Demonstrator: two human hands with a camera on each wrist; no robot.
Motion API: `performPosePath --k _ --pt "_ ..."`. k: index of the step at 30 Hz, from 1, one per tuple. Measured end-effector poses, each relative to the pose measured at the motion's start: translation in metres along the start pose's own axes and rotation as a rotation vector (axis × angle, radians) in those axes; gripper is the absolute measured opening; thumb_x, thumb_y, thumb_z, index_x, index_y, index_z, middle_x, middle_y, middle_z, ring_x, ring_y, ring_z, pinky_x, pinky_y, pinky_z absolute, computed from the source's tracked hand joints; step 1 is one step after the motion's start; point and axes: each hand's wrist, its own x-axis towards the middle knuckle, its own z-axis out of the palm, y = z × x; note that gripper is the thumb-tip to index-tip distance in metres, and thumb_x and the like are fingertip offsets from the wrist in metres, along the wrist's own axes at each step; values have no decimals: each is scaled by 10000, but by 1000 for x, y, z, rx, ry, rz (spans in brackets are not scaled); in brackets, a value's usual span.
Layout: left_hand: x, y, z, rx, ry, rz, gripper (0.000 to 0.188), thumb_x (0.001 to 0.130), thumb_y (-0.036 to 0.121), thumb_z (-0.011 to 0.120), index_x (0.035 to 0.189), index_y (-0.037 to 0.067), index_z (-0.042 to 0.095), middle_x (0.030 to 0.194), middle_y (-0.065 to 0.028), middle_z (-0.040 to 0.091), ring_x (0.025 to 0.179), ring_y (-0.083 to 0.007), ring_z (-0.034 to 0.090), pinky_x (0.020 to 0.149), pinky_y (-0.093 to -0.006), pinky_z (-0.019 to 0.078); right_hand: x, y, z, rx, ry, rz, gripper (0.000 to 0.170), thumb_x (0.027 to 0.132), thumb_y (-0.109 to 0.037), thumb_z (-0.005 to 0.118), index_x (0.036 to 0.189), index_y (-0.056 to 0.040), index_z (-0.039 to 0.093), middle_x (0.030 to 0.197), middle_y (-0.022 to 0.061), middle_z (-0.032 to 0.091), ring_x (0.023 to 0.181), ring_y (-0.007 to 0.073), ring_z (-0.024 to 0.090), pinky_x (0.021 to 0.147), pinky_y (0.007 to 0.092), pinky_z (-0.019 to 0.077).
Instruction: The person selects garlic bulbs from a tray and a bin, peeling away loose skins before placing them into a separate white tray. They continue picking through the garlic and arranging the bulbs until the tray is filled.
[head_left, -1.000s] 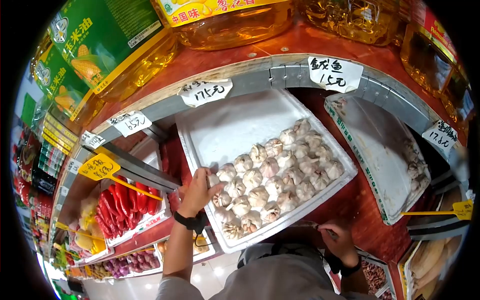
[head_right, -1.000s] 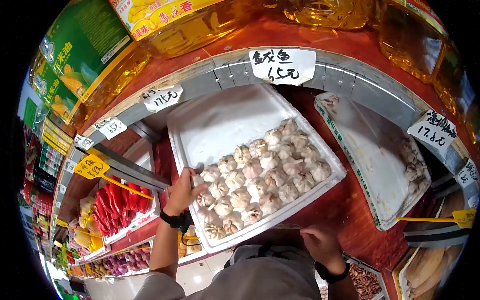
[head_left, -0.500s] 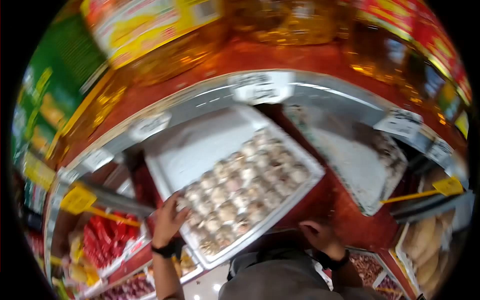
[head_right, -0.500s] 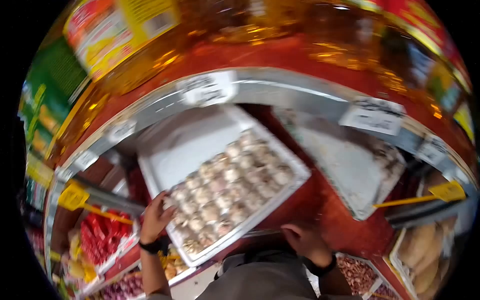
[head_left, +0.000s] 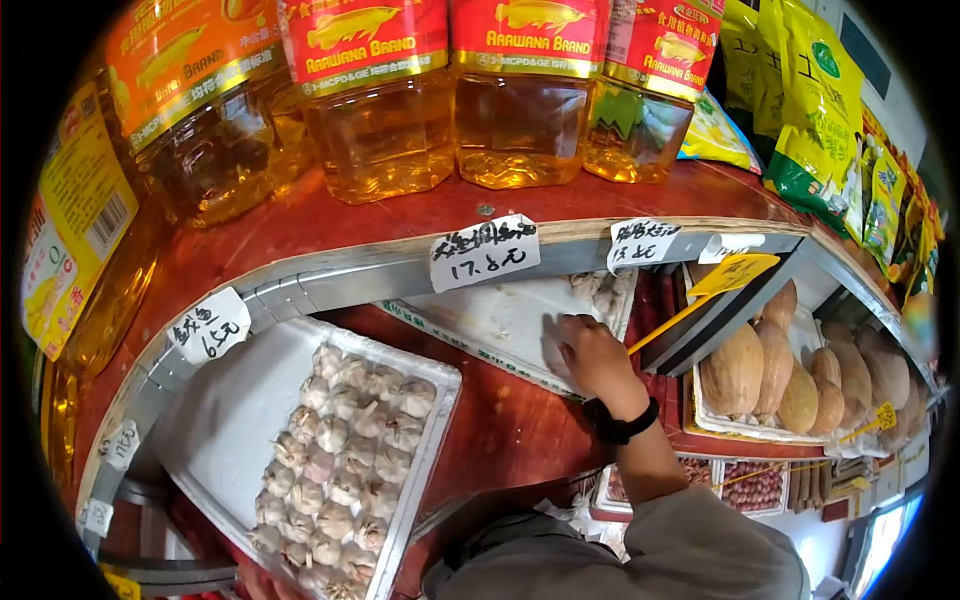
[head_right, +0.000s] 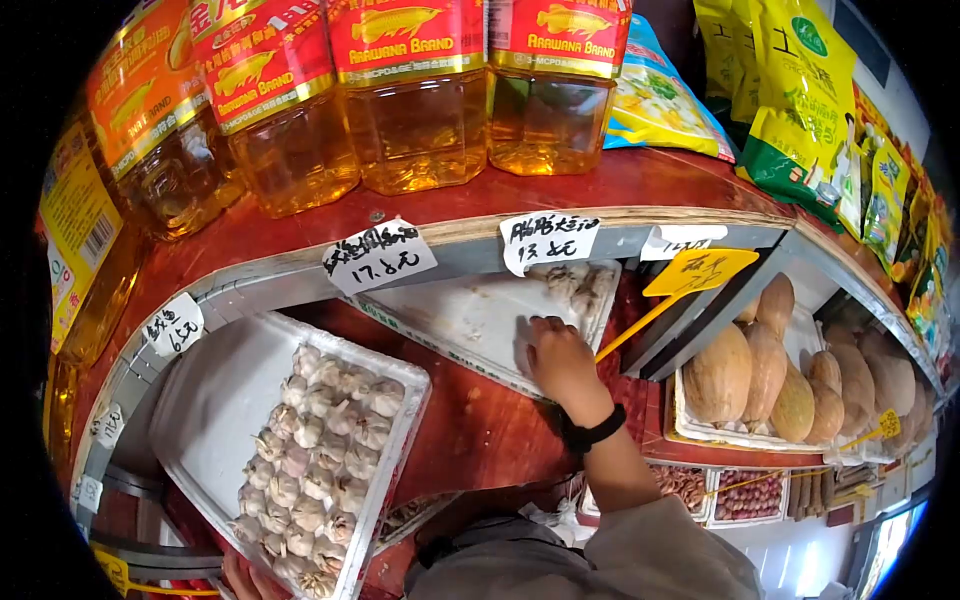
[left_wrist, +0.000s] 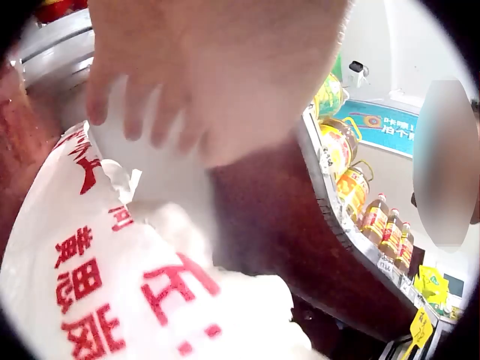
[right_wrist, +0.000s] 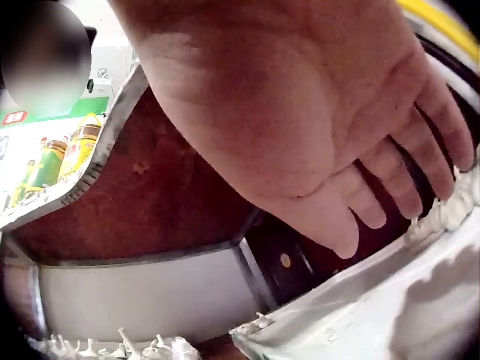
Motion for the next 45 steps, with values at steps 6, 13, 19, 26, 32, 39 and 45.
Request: performPosePath --k 6,13,19,26,32,39,45 --pt "-7 29 0 -49 134 -12 299 1010 178 519 1191 -33 629 1189 -210 641 1097 -345 604 1004 -455 453 89 39 19 -265 -87 -28 485 863 -410 656 1236 -100 645 1255 172 637 1083 377 638 909 480 520" --pt "-19 35 2 -156 57 -25 234 996 126 507 1012 -44 668 1038 -181 672 943 -305 635 881 -423 514 149 123 82 -276 -210 150 549 916 -452 489 1340 -107 531 1353 192 571 1212 401 568 1025 499 448" --pt "-11 20 11 -226 49 -130 143 870 22 538 962 -35 630 1024 -196 649 980 -354 616 870 -386 480 189 225 146 -381 -208 -304 399 842 -340 534 963 -12 726 1278 263 590 1144 403 591 995 449 472" --pt "2 8 18 -177 62 -141 155 874 28 543 995 -33 620 1145 -208 619 1063 -375 592 944 -417 459 141 -1 13 195 -437 -80 655 692 10 694 1326 -12 534 985 79 676 828 129 618 710 249 492" --pt "-16 -7 49 -536 219 -222 245 983 164 474 1094 -38 557 1148 -191 573 1083 -318 557 974 -404 418 117 -212 34 735 -940 -704 534 816 -38 729 1315 -44 538 1216 39 601 1100 127 562 961 284 467" --pt "-16 -15 48 -376 215 -187 265 973 157 446 1115 -30 568 1136 -201 582 1089 -337 546 980 -413 406 150 -335 148 114 -743 -855 513 853 -139 654 1349 -115 531 1214 147 652 1075 262 632 936 357 483" --pt "-15 -13 47 -376 191 -222 251 878 24 461 1079 -19 606 1128 -196 594 1095 -354 540 993 -423 403 133 -351 148 -59 -888 -974 446 882 -123 508 1318 -107 601 1264 182 643 1176 329 608 976 385 479"
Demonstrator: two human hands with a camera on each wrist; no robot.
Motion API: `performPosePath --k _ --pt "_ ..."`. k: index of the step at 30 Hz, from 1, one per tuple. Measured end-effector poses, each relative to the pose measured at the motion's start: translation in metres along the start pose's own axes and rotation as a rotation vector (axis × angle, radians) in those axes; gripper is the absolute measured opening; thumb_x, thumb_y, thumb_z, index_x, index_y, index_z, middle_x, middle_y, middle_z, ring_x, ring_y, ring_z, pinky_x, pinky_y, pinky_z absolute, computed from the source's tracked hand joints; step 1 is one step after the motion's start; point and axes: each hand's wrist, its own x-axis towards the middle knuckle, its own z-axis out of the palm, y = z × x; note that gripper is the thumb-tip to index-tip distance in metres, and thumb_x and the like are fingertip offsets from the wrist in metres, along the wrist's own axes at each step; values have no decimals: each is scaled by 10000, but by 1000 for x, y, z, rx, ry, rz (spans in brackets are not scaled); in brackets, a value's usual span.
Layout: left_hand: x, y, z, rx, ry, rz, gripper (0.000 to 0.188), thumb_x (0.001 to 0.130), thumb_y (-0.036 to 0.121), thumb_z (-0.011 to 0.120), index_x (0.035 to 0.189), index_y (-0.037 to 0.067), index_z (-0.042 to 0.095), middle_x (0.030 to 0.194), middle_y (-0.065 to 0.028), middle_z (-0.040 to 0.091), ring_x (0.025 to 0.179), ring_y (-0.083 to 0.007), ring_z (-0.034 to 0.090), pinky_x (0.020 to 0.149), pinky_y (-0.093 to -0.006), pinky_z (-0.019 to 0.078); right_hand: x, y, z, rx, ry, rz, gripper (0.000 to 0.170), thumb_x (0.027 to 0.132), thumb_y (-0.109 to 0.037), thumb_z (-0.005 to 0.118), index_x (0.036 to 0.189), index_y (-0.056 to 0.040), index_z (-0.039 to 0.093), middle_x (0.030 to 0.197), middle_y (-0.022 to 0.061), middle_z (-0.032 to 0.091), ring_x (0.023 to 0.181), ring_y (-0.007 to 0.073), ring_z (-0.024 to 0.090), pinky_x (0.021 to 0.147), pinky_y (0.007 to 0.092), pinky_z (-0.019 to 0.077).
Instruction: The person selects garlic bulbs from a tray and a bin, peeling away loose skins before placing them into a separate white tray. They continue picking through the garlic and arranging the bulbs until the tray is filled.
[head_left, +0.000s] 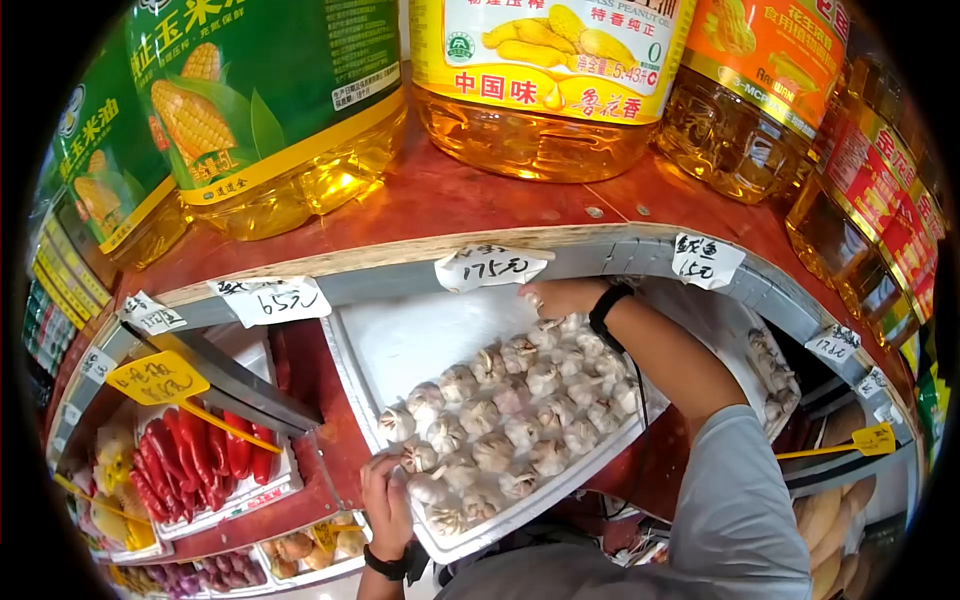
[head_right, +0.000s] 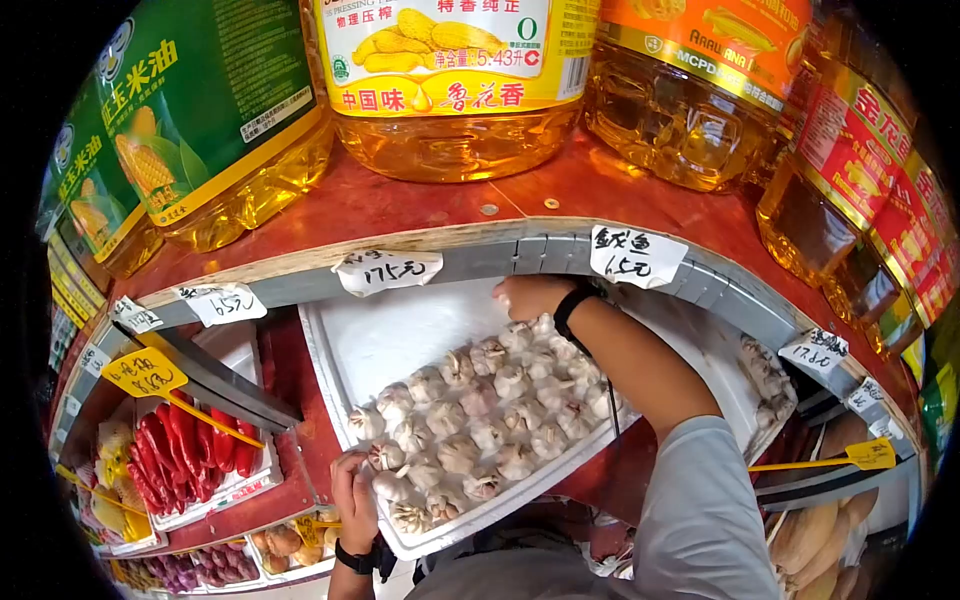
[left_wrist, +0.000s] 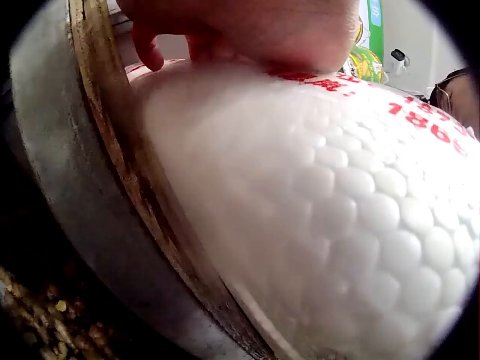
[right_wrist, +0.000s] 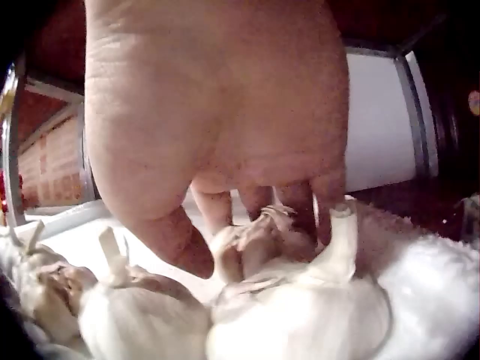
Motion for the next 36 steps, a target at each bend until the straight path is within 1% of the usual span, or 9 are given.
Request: performPosePath --k 5,9,11,14,21,26,31,32,36 --pt "2 -2 2 18 -10 16 286 845 6 441 1079 -16 605 1121 -183 598 1075 -341 541 990 -412 402 3 22 19 135 102 8 376 874 -119 516 1214 -83 672 1163 168 690 1125 307 628 958 393 488" --pt "3 -4 3 14 -11 59 299 833 4 429 1076 -13 602 1111 -174 600 1059 -326 538 984 -399 402 12 43 41 -412 190 -327 285 923 -93 469 1118 -26 666 1111 153 662 1076 332 621 953 419 471" --pt "-3 -15 4 19 3 66 285 854 13 433 1085 -19 597 1134 -175 584 1075 -319 538 990 -391 400 -42 6 9 81 271 -72 273 963 -161 466 1112 -9 637 1136 133 645 1111 325 591 971 402 446" --pt "-3 -12 5 27 -15 63 258 928 102 448 1106 -24 586 1153 -175 556 1105 -321 541 998 -407 395 -56 76 24 274 611 81 471 961 -369 547 1282 -24 546 1149 107 646 1049 271 570 924 369 459" --pt "-9 -70 4 -96 -7 97 250 949 146 443 1097 -37 529 1143 -135 499 1086 -254 502 1007 -380 369 -233 196 -24 84 896 511 523 927 -302 585 1370 -38 495 1211 112 633 1060 262 575 935 365 468" --pt "-9 -26 1 40 -3 233 308 1035 199 452 1137 -45 609 1146 -164 596 1024 -281 588 885 -392 497 -319 299 42 -56 779 1006 514 926 -316 589 1355 -43 511 1221 113 633 1067 261 579 939 366 469" --pt "-13 -20 -4 11 -40 94 380 1041 276 456 1196 -54 565 1192 -163 545 1078 -280 546 887 -377 468 -349 337 82 -55 680 1112 506 926 -330 594 1340 -47 526 1231 115 633 1074 260 583 943 368 470" --pt "-10 -15 2 -1 26 143 404 1021 331 504 1149 -46 574 1073 -135 581 924 -232 580 782 -331 482 -349 341 87 -61 668 1113 505 925 -333 595 1337 -48 530 1233 116 633 1075 260 584 944 368 470" --pt "-9 -71 8 -235 -7 144 276 956 210 470 1079 -25 546 1102 -117 492 1065 -246 502 991 -371 375 -345 354 94 -83 668 1083 499 925 -345 598 1325 -52 542 1241 117 633 1081 259 587 948 369 471"
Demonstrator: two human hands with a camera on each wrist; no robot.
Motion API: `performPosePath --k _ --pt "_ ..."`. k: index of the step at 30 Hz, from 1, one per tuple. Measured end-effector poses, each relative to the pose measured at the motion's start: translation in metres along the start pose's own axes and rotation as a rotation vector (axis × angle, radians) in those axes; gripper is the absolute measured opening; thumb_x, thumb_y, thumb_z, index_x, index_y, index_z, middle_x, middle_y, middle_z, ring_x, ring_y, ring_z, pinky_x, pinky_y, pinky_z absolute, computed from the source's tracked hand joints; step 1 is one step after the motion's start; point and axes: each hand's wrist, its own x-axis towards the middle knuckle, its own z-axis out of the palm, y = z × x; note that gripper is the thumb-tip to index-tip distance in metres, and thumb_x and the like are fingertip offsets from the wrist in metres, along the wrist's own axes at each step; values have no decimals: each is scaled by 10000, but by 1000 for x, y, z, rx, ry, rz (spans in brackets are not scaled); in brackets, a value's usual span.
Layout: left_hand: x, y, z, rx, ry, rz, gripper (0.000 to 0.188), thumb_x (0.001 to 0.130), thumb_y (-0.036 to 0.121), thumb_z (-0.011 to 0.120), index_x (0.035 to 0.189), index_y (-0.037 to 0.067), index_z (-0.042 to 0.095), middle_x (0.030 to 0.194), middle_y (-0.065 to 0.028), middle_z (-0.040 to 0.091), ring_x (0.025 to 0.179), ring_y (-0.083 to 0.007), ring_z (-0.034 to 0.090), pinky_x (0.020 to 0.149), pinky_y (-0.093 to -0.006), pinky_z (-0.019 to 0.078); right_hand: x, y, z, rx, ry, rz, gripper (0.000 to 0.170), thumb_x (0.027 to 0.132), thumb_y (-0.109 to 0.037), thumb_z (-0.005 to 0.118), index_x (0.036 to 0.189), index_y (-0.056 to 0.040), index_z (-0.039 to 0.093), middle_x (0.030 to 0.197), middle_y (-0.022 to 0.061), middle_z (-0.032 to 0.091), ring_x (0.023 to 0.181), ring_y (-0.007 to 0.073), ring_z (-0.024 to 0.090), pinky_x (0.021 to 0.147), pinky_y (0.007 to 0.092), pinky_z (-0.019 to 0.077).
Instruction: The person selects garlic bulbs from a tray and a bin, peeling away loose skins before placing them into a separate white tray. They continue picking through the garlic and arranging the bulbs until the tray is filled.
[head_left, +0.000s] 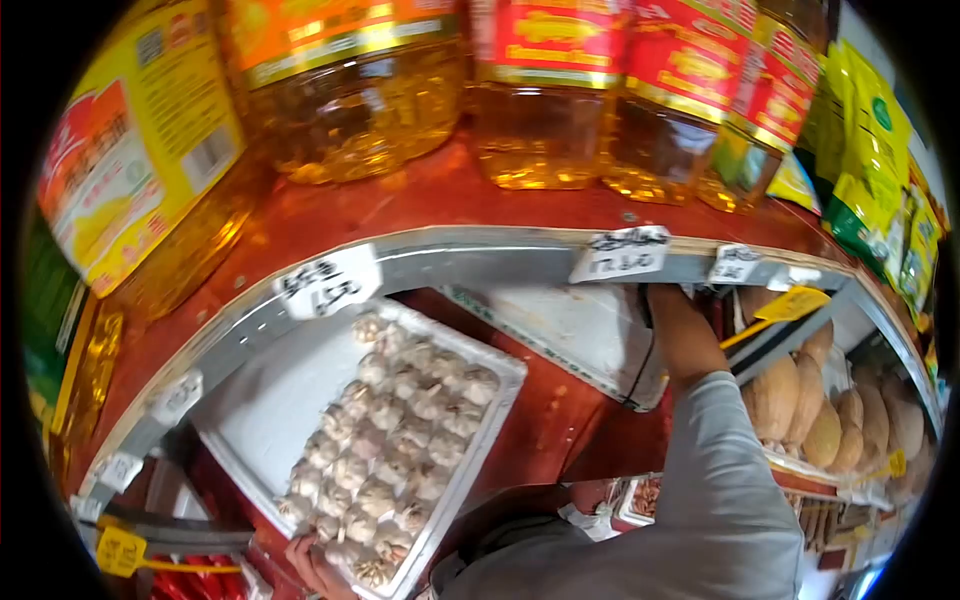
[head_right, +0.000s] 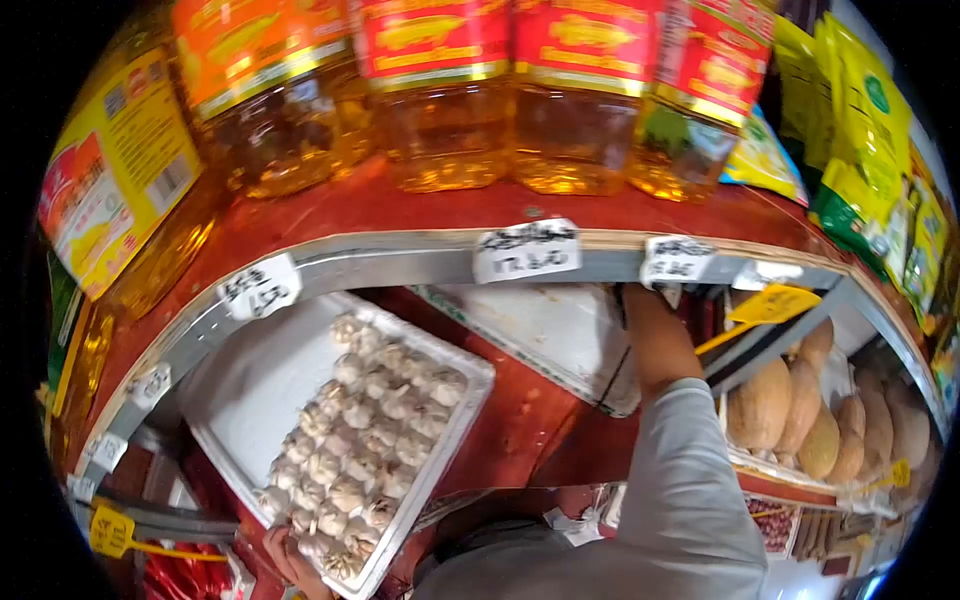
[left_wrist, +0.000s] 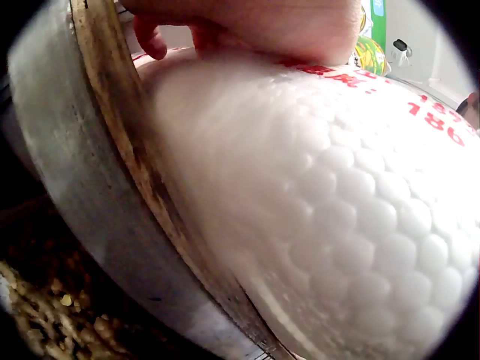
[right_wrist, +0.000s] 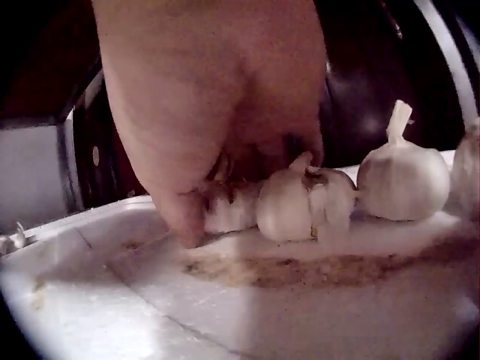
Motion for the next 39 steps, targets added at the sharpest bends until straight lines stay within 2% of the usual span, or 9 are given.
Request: performPosePath --k 6,12,15,17,21,23,24,30,39 --pt "14 56 12 233 -22 -116 191 883 59 467 988 -14 608 1085 -152 554 1020 -284 543 927 -373 424 -1 -85 -43 244 186 -293 491 924 -362 603 1307 -57 561 1253 119 633 1089 258 592 953 371 473" --pt "19 60 14 246 -9 -77 152 874 18 505 959 -2 629 1055 -139 589 1017 -278 537 920 -360 414 -82 -294 -108 917 -465 -940 484 923 -379 609 1289 -62 580 1265 121 633 1098 257 597 958 373 474" --pt "20 62 14 289 -21 -55 162 885 39 497 961 1 635 1048 -134 593 1012 -283 535 918 -363 414 -91 -392 -63 995 -640 -1215 482 923 -387 611 1280 -65 590 1271 122 633 1102 256 600 960 374 475" --pt "19 57 12 300 -19 -52 161 893 49 497 960 0 636 1053 -134 592 1017 -285 537 920 -364 417 -97 -452 -38 613 -749 -1047 606 837 -102 607 1417 -20 452 1271 169 613 1124 283 588 990 325 456" --pt "19 66 14 275 -29 -58 124 919 53 505 933 -9 611 1081 -122 562 1029 -250 530 927 -339 418 -105 -484 -52 551 -860 -944 651 845 -151 621 1461 -84 422 1390 158 562 1251 287 551 1014 351 434" --pt "16 65 13 264 -14 -91 144 926 59 488 930 -9 614 1086 -119 559 1059 -249 526 938 -343 421 -46 -541 108 525 -513 -1085 578 893 -218 566 1441 -80 441 1357 162 578 1228 279 556 1019 354 420" --pt "16 64 13 243 -24 -92 149 923 60 483 932 -10 615 1088 -119 558 1067 -251 528 943 -345 421 -102 -494 -37 380 -700 -951 496 920 -272 516 1379 -85 492 1278 142 608 1178 265 564 1013 364 411" --pt "20 70 15 230 -21 -104 175 868 9 473 912 -6 642 1062 -136 586 1051 -284 538 935 -364 430 -104 -513 -14 511 -1071 -869 339 902 -200 540 1217 -75 565 934 91 661 876 219 611 763 351 483" --pt "17 60 14 174 -8 -119 183 903 66 475 927 -2 643 1078 -139 577 1042 -280 535 903 -361 444 -109 -506 -4 476 -690 -1165 589 754 -45 637 1335 -49 542 1207 198 650 1117 330 622 939 386 485"
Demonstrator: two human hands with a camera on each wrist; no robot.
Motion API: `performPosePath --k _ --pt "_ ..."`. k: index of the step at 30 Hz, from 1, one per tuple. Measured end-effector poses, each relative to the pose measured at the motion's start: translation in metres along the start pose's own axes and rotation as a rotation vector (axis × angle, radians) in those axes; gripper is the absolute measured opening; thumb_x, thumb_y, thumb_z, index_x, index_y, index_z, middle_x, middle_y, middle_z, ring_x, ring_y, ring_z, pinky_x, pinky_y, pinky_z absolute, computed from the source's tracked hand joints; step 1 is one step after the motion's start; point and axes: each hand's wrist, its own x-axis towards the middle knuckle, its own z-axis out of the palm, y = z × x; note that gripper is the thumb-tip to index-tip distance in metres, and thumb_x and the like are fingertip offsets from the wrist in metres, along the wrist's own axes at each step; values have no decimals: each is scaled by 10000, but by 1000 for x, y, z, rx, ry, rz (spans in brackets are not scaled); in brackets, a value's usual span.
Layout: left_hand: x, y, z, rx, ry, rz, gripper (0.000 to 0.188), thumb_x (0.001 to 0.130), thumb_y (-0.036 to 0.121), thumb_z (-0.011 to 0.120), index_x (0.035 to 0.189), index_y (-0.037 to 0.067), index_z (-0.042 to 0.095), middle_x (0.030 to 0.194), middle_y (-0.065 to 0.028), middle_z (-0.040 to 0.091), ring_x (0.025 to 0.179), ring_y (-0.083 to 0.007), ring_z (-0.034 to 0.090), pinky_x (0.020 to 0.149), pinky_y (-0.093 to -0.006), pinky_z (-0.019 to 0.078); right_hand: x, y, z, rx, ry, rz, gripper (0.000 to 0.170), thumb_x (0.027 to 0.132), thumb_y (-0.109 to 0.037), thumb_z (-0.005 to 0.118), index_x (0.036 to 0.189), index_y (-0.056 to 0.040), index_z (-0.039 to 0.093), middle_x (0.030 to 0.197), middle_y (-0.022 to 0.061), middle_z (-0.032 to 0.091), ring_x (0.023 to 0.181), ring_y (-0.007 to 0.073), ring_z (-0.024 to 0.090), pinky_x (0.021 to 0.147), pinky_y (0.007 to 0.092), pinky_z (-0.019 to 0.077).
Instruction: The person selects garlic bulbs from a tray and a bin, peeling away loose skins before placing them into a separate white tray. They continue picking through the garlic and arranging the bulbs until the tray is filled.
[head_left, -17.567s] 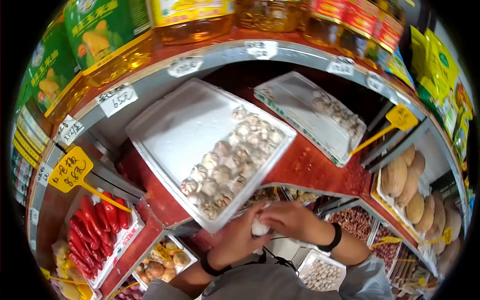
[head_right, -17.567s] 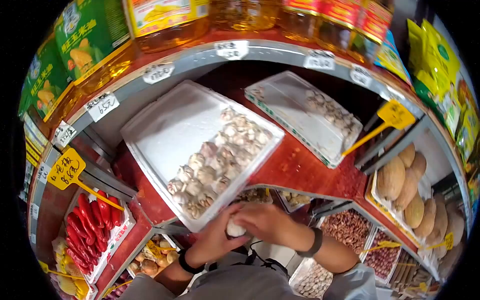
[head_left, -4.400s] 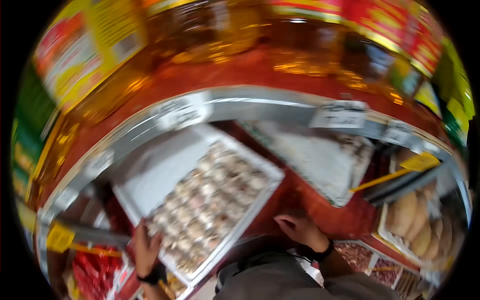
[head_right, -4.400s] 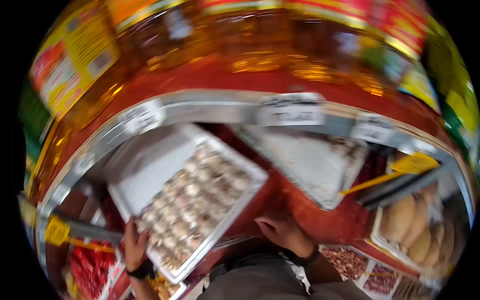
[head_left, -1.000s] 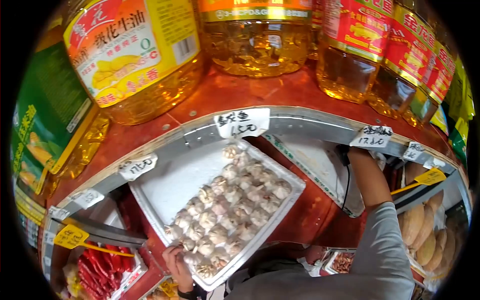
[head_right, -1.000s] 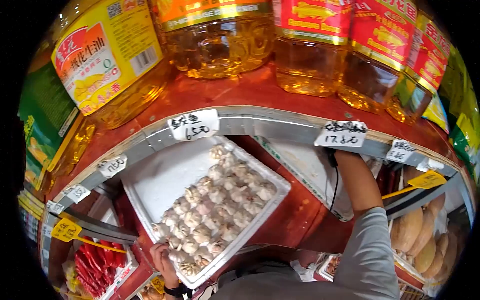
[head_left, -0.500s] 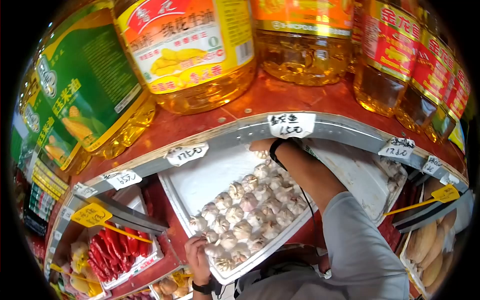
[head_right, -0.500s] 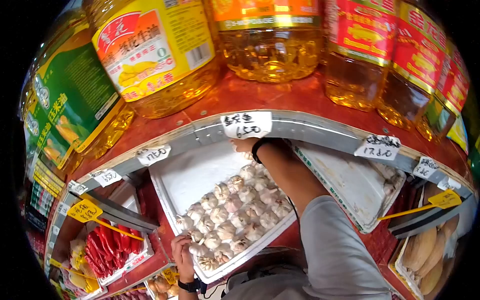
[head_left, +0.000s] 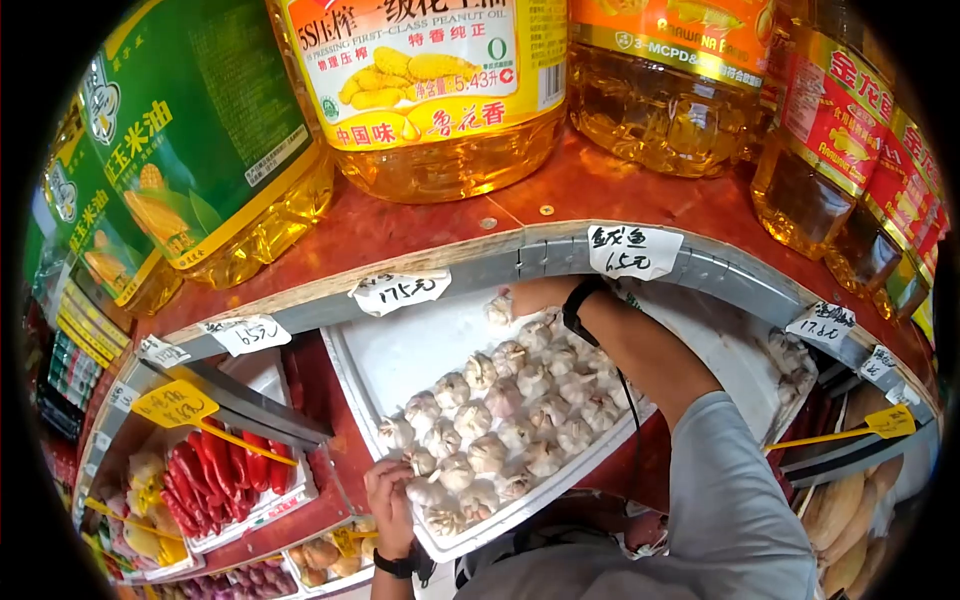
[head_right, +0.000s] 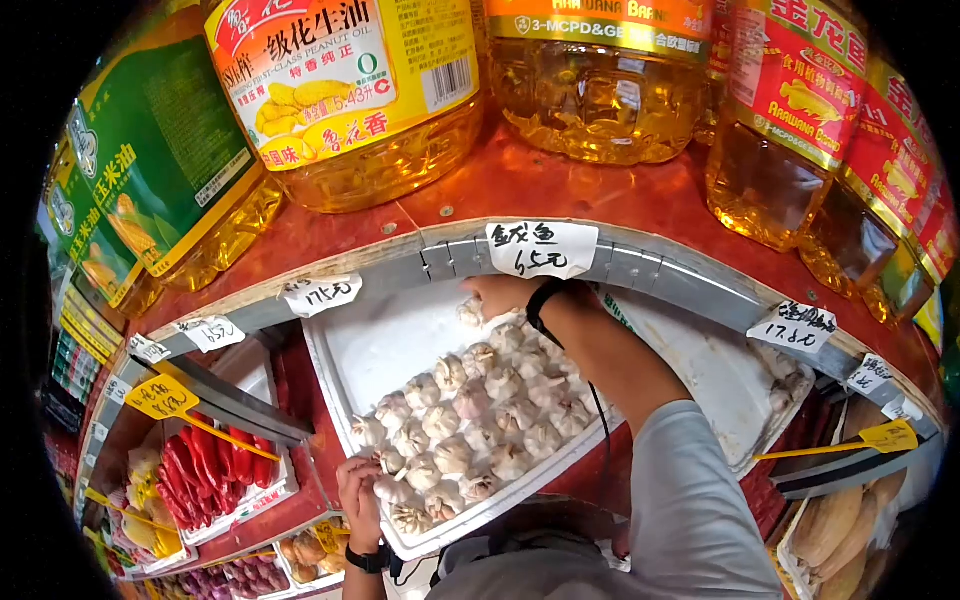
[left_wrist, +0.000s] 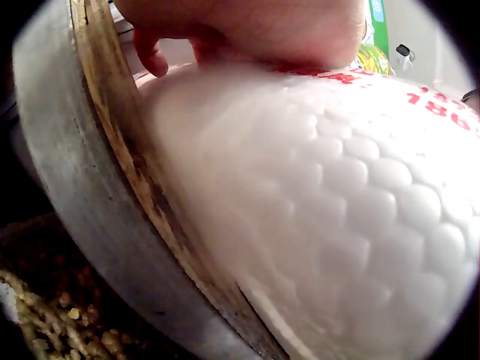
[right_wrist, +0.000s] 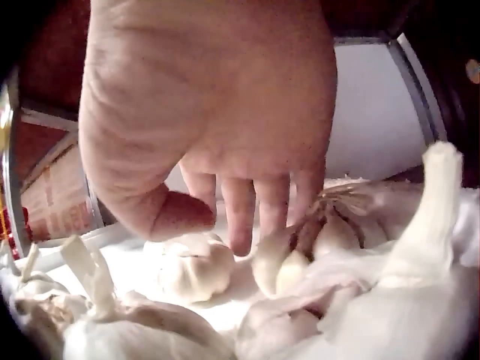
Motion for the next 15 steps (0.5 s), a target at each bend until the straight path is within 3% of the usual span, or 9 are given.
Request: performPosePath --k 2,4,7,11,13,14,15 --pt "0 2 0 59 -1 12 182 900 61 476 927 -3 644 1082 -140 575 1041 -280 536 896 -361 448 -16 -25 -12 -14 -143 -25 655 724 -115 682 1359 -52 532 1195 204 653 1119 324 622 945 379 485" --pt "0 2 -1 49 -1 20 174 883 35 484 927 -2 648 1079 -138 576 1042 -285 539 914 -362 439 -13 -18 -3 -70 -119 -75 666 701 -164 712 1342 -64 563 1178 202 658 1119 326 620 952 380 487" --pt "0 -2 -2 33 -6 29 172 864 13 489 925 -3 649 1073 -139 578 1046 -291 540 932 -363 429 -18 -25 -1 -165 -31 -179 551 672 -166 735 1210 -74 660 1193 193 655 1133 347 610 969 391 487" --pt "1 0 -2 22 -1 17 174 855 6 487 921 -3 648 1066 -143 580 1056 -297 540 953 -366 418 -15 -26 1 -208 -37 -223 549 677 -177 748 1205 -61 651 1177 185 657 1106 345 619 970 384 483" --pt "2 3 -5 90 -24 40 173 841 -17 486 914 -8 643 1076 -150 584 1064 -301 549 949 -369 426 -30 -58 -16 12 -39 -40 552 737 -199 748 1257 -73 613 1147 147 670 1064 295 637 955 369 482" --pt "2 6 -6 91 -15 36 173 841 -17 486 914 -8 643 1076 -150 584 1064 -301 549 949 -369 426 -31 -63 -19 8 -45 -46 552 737 -199 748 1257 -73 613 1147 147 670 1064 295 637 955 369 482" --pt "4 16 -8 89 20 -5 172 833 -30 486 910 -12 639 1089 -152 586 1068 -299 555 952 -367 430 -30 -66 -23 223 -77 -26 559 767 -217 743 1284 -72 589 1131 127 670 1041 252 637 929 356 489"
